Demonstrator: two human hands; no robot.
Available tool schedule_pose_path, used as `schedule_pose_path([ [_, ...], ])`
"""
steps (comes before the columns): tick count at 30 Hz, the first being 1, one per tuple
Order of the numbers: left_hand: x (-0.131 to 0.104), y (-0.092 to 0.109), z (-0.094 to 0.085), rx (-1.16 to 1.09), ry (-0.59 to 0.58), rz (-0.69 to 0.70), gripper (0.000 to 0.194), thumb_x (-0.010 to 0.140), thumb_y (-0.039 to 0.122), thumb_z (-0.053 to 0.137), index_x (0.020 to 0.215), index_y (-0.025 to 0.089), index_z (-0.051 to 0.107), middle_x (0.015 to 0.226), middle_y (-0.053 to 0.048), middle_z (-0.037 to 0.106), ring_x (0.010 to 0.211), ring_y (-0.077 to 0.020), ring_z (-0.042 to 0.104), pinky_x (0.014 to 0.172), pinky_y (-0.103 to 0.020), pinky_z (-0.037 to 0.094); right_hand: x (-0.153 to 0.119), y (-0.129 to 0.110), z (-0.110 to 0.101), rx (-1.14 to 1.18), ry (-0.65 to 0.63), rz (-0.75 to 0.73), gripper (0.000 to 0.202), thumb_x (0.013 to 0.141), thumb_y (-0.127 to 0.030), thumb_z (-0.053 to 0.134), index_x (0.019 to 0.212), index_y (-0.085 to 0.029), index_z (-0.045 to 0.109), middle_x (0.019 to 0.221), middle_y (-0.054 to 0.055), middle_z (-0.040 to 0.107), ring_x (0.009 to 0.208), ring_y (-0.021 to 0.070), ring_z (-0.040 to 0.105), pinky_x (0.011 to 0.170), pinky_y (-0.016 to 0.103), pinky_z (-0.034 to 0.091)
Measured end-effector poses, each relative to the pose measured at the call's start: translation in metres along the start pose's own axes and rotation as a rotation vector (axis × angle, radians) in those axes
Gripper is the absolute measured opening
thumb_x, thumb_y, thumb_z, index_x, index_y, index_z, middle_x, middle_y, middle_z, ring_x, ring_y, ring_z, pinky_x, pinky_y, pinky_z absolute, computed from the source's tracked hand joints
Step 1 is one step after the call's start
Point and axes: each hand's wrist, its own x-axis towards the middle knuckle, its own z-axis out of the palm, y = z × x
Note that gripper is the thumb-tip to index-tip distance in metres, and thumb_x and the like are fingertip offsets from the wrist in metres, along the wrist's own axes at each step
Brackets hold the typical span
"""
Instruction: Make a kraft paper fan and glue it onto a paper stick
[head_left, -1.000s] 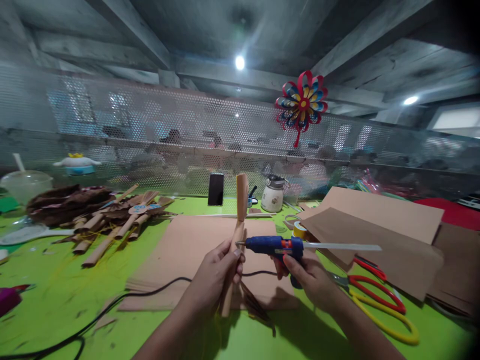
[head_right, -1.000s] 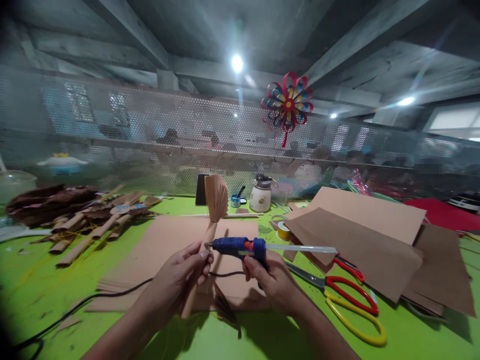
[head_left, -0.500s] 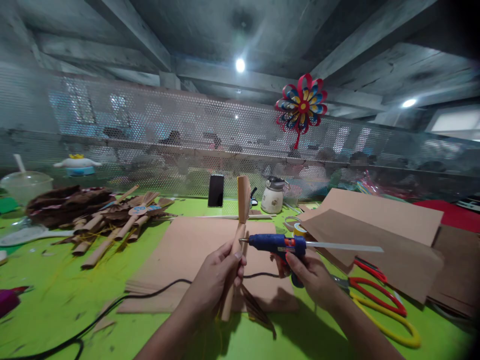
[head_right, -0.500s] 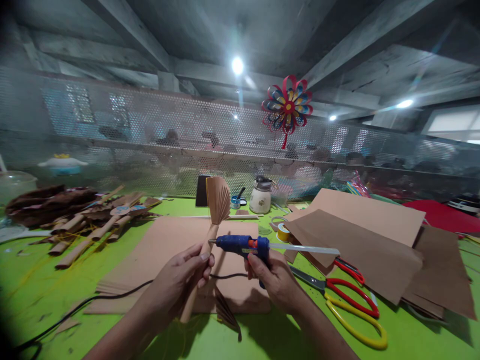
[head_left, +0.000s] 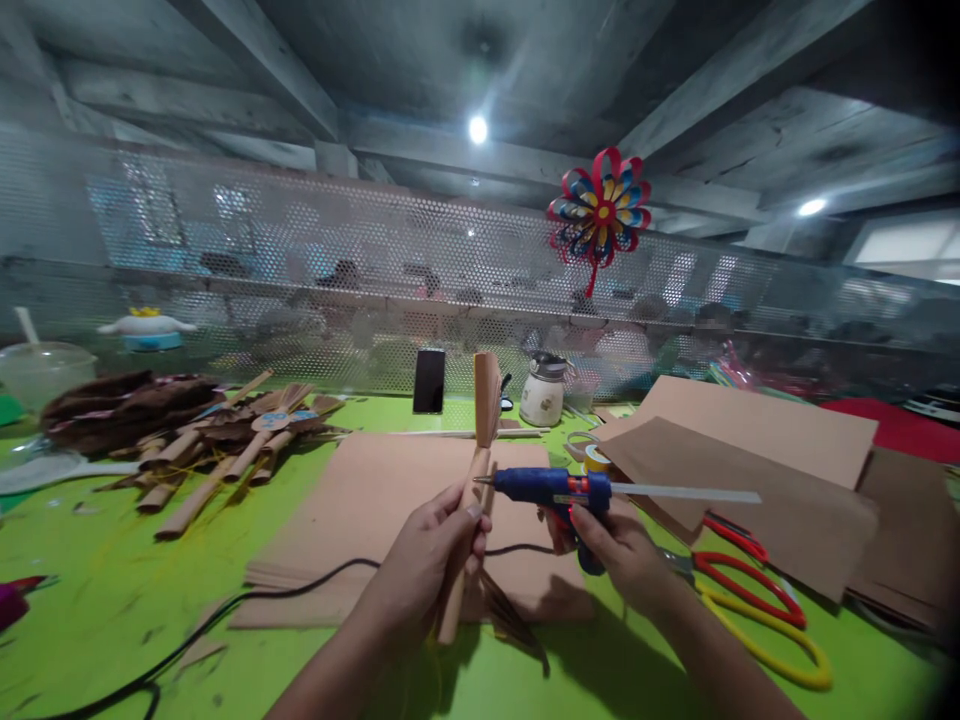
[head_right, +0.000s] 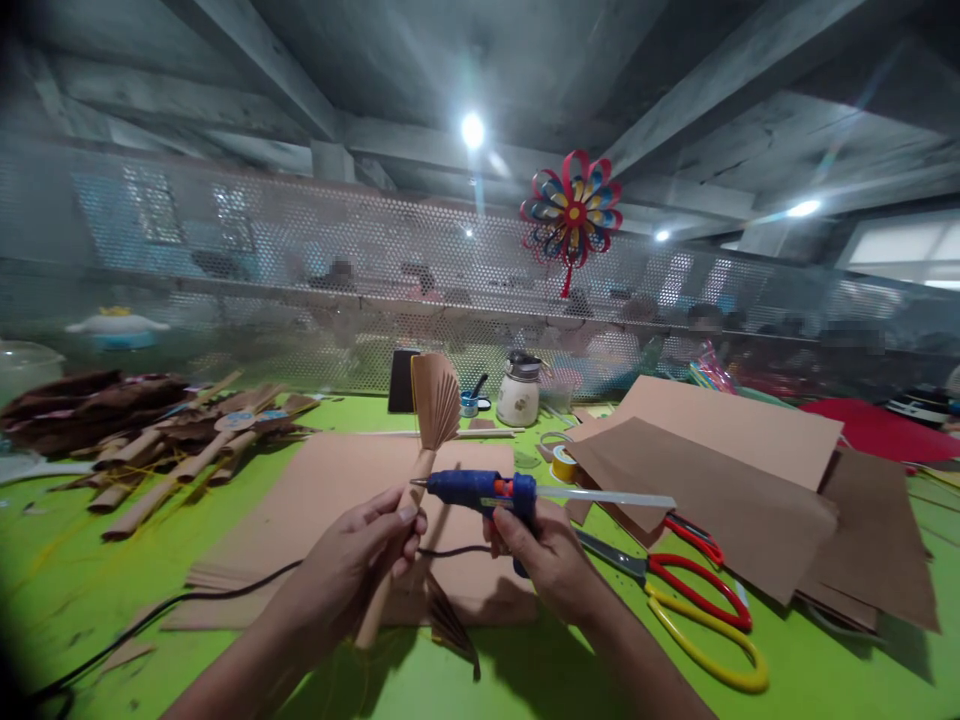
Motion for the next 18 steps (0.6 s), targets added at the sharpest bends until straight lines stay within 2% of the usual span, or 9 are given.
schedule_pose_path([
  [5,0.0033,-0.0039,-0.0027,0.040,-0.035,0.021,0.014,0.077,0.027,0.063,0.077,0.014,0.058,0.068,0.000,0.054,0.053,-0.0061,0.042,0.047,-0.014,0.036,0.0013,0.0032,0.0042,-0.009,0.004,0.026,0.042,0.093,-0.048,0.043,0.075,-0.014,0.060,0.070,0.005,0.058,0.067,0.0155,0.054,0.065,0.028,0.043],
  [10,0.0018,-0.0006,-0.0019,0.022,-0.014,-0.012,0.013,0.074,0.026,0.066,0.075,0.014,0.061,0.072,-0.001,0.056,0.054,-0.0058,0.044,0.047,-0.015,0.036,0.0002,0.0089,-0.0015,0.028,0.016,0.042,0.043,0.092,-0.050,0.043,0.076,-0.014,0.060,0.070,0.005,0.059,0.066,0.0161,0.055,0.063,0.028,0.043],
  [18,-0.0003,0.0003,0.0001,-0.043,-0.009,-0.014,0.018,0.071,0.028,0.069,0.078,0.014,0.061,0.071,-0.001,0.057,0.055,-0.0058,0.045,0.047,-0.014,0.036,-0.0020,0.0035,-0.0013,-0.064,-0.017,0.037,0.045,0.092,-0.051,0.042,0.074,-0.014,0.060,0.069,0.005,0.057,0.065,0.0155,0.052,0.059,0.028,0.042],
])
